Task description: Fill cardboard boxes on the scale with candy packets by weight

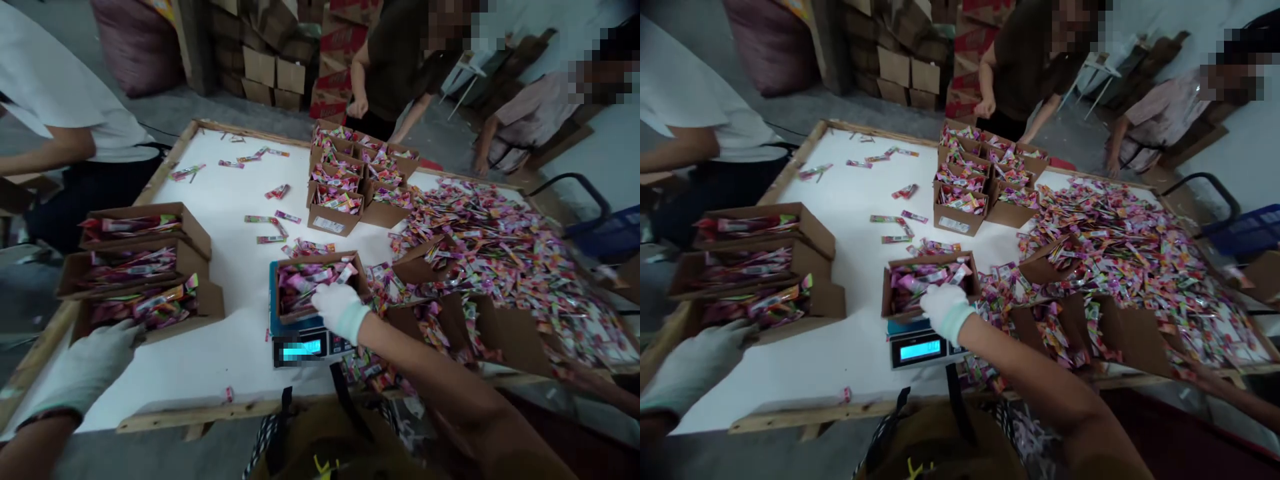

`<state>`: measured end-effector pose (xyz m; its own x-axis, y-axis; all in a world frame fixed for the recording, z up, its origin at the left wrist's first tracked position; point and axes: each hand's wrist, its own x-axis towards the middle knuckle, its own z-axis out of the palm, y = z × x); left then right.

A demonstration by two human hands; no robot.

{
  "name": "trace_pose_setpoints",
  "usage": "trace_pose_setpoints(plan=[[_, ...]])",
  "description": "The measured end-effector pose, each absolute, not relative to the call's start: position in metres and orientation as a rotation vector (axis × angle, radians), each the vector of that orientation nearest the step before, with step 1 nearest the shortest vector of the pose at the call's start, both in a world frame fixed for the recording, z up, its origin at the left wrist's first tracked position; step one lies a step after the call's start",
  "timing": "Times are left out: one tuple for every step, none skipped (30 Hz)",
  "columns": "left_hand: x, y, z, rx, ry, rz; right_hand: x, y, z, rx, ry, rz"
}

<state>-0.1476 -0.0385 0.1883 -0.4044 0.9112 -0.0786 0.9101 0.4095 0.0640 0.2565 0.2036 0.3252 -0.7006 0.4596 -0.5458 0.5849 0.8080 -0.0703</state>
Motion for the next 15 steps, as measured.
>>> trace_pose_setpoints(plan=[[-0.141,-0.038,0.194,1.700,2.540,-0.161,0.249,0.198,0.321,0.747,2.471,-0.341],[-0.133,-0.039,0.200,1.740,2.535,-0.320,0.246,0.194,0.319,0.733,2.467,-0.349],[-0.124,-0.041,0.207,1.771,2.552,-0.422,0.248,0.192,0.321,0.724,2.475,-0.362],[-0.114,-0.044,0.213,1.790,2.591,-0.447,0.255,0.193,0.325,0.715,2.501,-0.393],[-0.103,-0.047,0.218,1.796,2.629,-0.421,0.266,0.195,0.331,0.715,2.553,-0.450],[-0.091,-0.050,0.222,1.791,2.670,-0.342,0.280,0.199,0.339,0.737,2.633,-0.530],[-0.079,-0.053,0.225,1.781,2.711,-0.209,0.295,0.203,0.348,0.791,2.734,-0.625],[-0.066,-0.057,0.225,1.758,2.744,-0.047,0.311,0.209,0.357,0.874,2.839,-0.723],[-0.054,-0.060,0.224,1.727,2.752,0.116,0.326,0.215,0.365,0.977,2.929,-0.805],[-0.042,-0.063,0.221,1.686,2.740,0.253,0.340,0.221,0.373,1.084,2.989,-0.858],[-0.031,-0.066,0.217,1.645,2.705,0.349,0.351,0.227,0.379,1.179,3.023,-0.884],[-0.021,-0.067,0.212,1.610,2.660,0.414,0.358,0.231,0.384,1.249,3.033,-0.895],[-0.012,-0.068,0.207,1.582,2.612,0.461,0.363,0.234,0.387,1.296,3.031,-0.897],[-0.005,-0.067,0.202,1.562,2.570,0.503,0.365,0.236,0.390,1.320,3.025,-0.893],[0.002,-0.066,0.198,1.546,2.544,0.546,0.364,0.237,0.391,1.327,3.020,-0.888]])
